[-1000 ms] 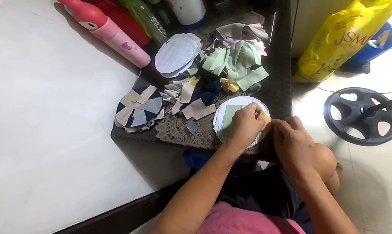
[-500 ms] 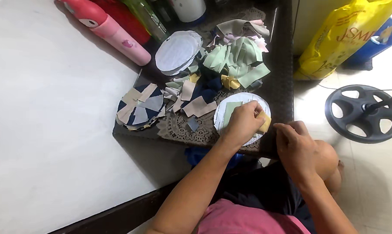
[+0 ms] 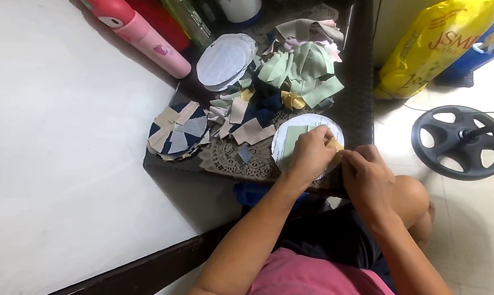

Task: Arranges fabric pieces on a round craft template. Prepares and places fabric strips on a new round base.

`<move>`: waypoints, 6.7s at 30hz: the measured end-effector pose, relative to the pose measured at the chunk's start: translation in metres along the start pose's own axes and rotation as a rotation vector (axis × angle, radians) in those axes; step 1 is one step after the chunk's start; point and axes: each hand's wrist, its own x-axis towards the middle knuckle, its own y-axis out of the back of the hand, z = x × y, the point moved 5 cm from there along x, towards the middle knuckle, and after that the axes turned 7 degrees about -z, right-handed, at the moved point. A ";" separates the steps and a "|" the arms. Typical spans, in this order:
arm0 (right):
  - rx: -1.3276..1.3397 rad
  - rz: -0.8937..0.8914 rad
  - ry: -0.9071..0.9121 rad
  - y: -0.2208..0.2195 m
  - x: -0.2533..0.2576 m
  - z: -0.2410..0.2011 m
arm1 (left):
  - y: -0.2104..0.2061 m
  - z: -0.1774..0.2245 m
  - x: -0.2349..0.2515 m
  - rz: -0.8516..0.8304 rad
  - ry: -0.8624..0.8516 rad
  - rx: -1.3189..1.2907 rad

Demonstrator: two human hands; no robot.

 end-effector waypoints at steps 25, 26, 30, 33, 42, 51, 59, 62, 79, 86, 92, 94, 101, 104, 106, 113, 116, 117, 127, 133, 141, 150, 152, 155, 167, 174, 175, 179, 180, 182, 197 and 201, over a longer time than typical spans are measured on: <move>-0.081 0.007 0.033 -0.008 0.000 0.000 | -0.003 -0.013 -0.023 0.324 -0.519 0.427; -0.084 0.010 0.036 -0.008 0.000 0.000 | -0.009 -0.018 -0.023 0.272 -0.514 0.467; -0.082 0.008 0.034 -0.009 0.000 0.000 | -0.026 -0.037 -0.021 0.057 -0.373 0.600; 0.080 0.013 -0.023 -0.004 -0.001 0.008 | -0.027 -0.039 -0.021 0.018 -0.345 0.596; 0.757 0.091 -0.409 0.030 -0.022 0.061 | -0.017 -0.021 -0.015 0.070 -0.374 0.546; 0.395 -0.031 -0.303 0.030 -0.020 0.043 | -0.024 -0.019 0.003 -0.040 -0.199 0.550; 0.094 -0.119 -0.145 0.014 0.007 0.020 | -0.023 -0.009 -0.005 -0.074 -0.141 0.644; 0.056 -0.119 -0.121 0.010 0.008 0.017 | -0.024 -0.010 -0.004 -0.065 -0.149 0.644; -0.035 -0.157 -0.076 0.006 0.016 0.014 | 0.014 -0.022 0.006 0.232 -0.282 0.309; -0.098 -0.333 -0.077 0.009 0.035 0.015 | 0.008 -0.014 0.011 0.204 -0.209 0.335; -0.071 -0.317 -0.073 0.008 0.034 0.017 | 0.009 -0.011 0.010 0.200 -0.206 0.323; -0.068 -0.317 -0.073 0.008 0.034 0.017 | 0.010 -0.010 0.009 0.207 -0.209 0.315; -0.069 -0.307 -0.074 0.008 0.034 0.015 | 0.011 -0.013 0.008 0.219 -0.196 0.300; -0.066 -0.317 -0.087 0.009 0.034 0.014 | 0.010 -0.013 0.007 0.217 -0.189 0.304; -0.058 -0.321 -0.089 0.008 0.034 0.015 | 0.010 -0.012 0.004 0.225 -0.217 0.311; -0.025 -0.357 -0.119 0.008 0.035 0.017 | -0.002 -0.021 -0.005 0.157 -0.270 0.325; -0.014 -0.378 -0.136 0.009 0.036 0.018 | -0.004 -0.021 -0.006 0.163 -0.271 0.332; -0.012 -0.378 -0.134 0.009 0.036 0.019 | -0.004 -0.020 -0.007 0.170 -0.277 0.340; -0.003 -0.359 -0.118 0.008 0.035 0.020 | -0.012 -0.017 -0.010 0.155 -0.274 0.334; -0.014 -0.369 -0.142 0.009 0.036 0.019 | 0.002 -0.020 -0.011 0.247 -0.186 0.298; -0.009 -0.375 -0.140 0.008 0.035 0.018 | 0.000 -0.024 -0.011 0.299 -0.154 0.282; -0.008 -0.371 -0.135 0.008 0.035 0.018 | 0.002 -0.027 -0.011 0.326 -0.168 0.276; -0.004 -0.362 -0.130 0.008 0.035 0.019 | 0.003 -0.027 -0.012 0.331 -0.168 0.282; 0.002 -0.361 -0.132 0.008 0.035 0.019 | 0.003 -0.026 -0.013 0.319 -0.155 0.281; 0.006 -0.384 -0.164 0.010 0.036 0.019 | -0.002 -0.020 -0.012 0.325 -0.188 0.316; -0.027 -0.394 -0.156 0.011 0.034 0.017 | -0.024 -0.016 0.000 -0.016 -0.195 0.593; -0.033 -0.399 -0.152 0.012 0.033 0.017 | -0.024 -0.018 0.001 -0.061 -0.228 0.619; 0.045 -0.471 -0.175 0.024 0.020 0.015 | -0.020 -0.028 0.002 -0.172 -0.460 0.668; 0.088 -0.484 -0.191 0.029 0.014 0.017 | -0.019 -0.030 0.002 -0.187 -0.521 0.671; 0.150 -0.426 -0.190 0.036 -0.002 0.025 | -0.018 -0.032 0.002 -0.220 -0.588 0.674; 0.594 -0.246 -0.434 0.065 -0.102 0.076 | -0.021 -0.005 -0.004 -0.019 -0.505 0.568; 0.795 -0.175 -0.490 0.062 -0.103 0.071 | -0.043 -0.005 0.000 -0.023 -0.458 0.631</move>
